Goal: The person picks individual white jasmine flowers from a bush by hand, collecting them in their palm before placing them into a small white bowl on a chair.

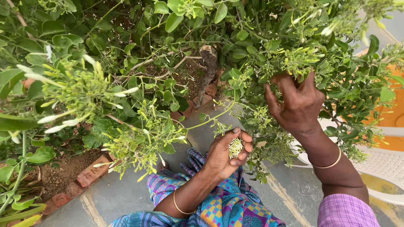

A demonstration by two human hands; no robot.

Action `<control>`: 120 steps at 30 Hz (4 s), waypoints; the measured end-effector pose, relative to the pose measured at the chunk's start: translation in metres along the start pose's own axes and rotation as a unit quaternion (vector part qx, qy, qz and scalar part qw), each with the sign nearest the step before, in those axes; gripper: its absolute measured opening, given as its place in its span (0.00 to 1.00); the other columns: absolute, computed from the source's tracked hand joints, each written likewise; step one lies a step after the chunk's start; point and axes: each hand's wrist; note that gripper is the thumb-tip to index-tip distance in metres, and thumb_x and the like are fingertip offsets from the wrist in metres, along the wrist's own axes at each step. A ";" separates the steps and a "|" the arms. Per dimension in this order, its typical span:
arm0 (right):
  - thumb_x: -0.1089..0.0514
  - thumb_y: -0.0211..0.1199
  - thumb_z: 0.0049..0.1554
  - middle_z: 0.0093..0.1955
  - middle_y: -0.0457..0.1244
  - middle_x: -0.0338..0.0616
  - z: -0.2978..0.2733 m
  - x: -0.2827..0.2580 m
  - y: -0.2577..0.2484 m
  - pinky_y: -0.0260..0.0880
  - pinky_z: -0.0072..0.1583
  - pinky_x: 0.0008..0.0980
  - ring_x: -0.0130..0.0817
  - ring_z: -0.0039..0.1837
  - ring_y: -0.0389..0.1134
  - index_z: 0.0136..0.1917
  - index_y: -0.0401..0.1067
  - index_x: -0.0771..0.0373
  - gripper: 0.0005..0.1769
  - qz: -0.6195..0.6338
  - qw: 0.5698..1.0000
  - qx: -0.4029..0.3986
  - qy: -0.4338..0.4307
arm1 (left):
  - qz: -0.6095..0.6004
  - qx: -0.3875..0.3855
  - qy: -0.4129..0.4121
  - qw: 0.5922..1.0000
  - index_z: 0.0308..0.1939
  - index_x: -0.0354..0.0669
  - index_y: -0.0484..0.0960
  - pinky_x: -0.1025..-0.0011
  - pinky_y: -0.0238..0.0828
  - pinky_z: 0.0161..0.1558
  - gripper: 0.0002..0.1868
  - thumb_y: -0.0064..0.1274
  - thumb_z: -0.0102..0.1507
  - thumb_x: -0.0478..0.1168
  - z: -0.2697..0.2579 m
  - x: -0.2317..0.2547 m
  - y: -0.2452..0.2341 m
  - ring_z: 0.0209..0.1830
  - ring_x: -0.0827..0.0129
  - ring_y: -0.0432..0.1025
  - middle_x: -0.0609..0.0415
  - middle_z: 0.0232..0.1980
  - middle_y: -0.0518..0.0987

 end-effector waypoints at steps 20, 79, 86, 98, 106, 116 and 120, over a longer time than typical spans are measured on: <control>0.57 0.75 0.46 0.45 0.68 0.50 -0.029 -0.019 -0.054 0.70 0.36 0.33 0.33 0.37 0.70 0.39 0.77 0.64 0.11 0.286 0.951 -0.033 -0.117 | -0.019 0.016 -0.017 1.000 0.41 0.41 0.78 0.82 0.56 0.14 0.15 0.48 0.71 0.49 0.022 -0.012 0.024 0.21 0.72 0.69 0.51 0.32 0.78; 0.59 0.64 0.58 0.70 0.64 0.55 0.037 0.081 -0.120 0.66 0.70 0.46 0.51 0.70 0.65 0.70 0.69 0.64 0.26 0.226 0.964 -0.054 -0.130 | 0.041 -0.139 0.032 0.989 0.46 0.35 0.77 0.82 0.59 0.19 0.20 0.41 0.77 0.49 0.006 -0.012 0.105 0.24 0.74 0.69 0.49 0.36 0.79; 0.61 0.63 0.49 0.75 0.57 0.51 0.025 0.050 -0.077 0.51 0.71 0.58 0.50 0.78 0.52 0.73 0.62 0.60 0.37 0.107 0.952 -0.140 -0.249 | 0.032 -0.168 0.125 0.977 0.46 0.35 0.76 0.82 0.60 0.19 0.19 0.39 0.77 0.48 -0.024 0.026 0.146 0.26 0.73 0.69 0.46 0.37 0.78; 0.70 0.59 0.45 0.69 0.61 0.52 -0.003 0.076 -0.064 0.59 0.73 0.52 0.52 0.77 0.57 0.61 0.71 0.66 0.28 0.218 0.943 -0.100 -0.231 | -0.012 -0.160 0.185 0.970 0.64 0.30 0.73 0.82 0.63 0.24 0.20 0.41 0.77 0.44 0.075 0.021 0.122 0.32 0.74 0.70 0.51 0.42 0.78; 0.71 0.55 0.51 0.58 0.71 0.46 0.032 0.085 -0.087 0.77 0.46 0.33 0.34 0.51 0.73 0.51 0.78 0.59 0.18 0.311 0.942 -0.084 -0.095 | -0.071 -0.169 0.240 0.953 0.70 0.29 0.66 0.69 0.79 0.53 0.25 0.42 0.73 0.42 0.084 0.016 0.115 0.63 0.54 0.74 0.35 0.66 0.74; 0.54 0.72 0.62 0.37 0.67 0.48 0.108 0.086 -0.046 0.65 0.38 0.34 0.35 0.36 0.67 0.48 0.79 0.64 0.10 0.182 0.982 -0.050 -0.022 | -0.079 -0.161 0.255 0.950 0.68 0.26 0.65 0.52 0.60 0.75 0.26 0.41 0.73 0.45 0.082 0.020 0.131 0.74 0.42 0.63 0.29 0.71 0.68; 0.62 0.70 0.64 0.41 0.69 0.46 0.093 0.077 -0.059 0.69 0.44 0.33 0.33 0.40 0.69 0.53 0.80 0.64 0.05 0.226 0.970 0.020 -0.083 | -0.080 -0.152 0.250 0.953 0.67 0.26 0.66 0.52 0.60 0.74 0.27 0.39 0.75 0.49 0.081 0.022 0.134 0.73 0.43 0.63 0.30 0.71 0.68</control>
Point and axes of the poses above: each hand's wrist, its own z-axis towards the middle knuckle, its own y-axis out of the palm, x = y × z
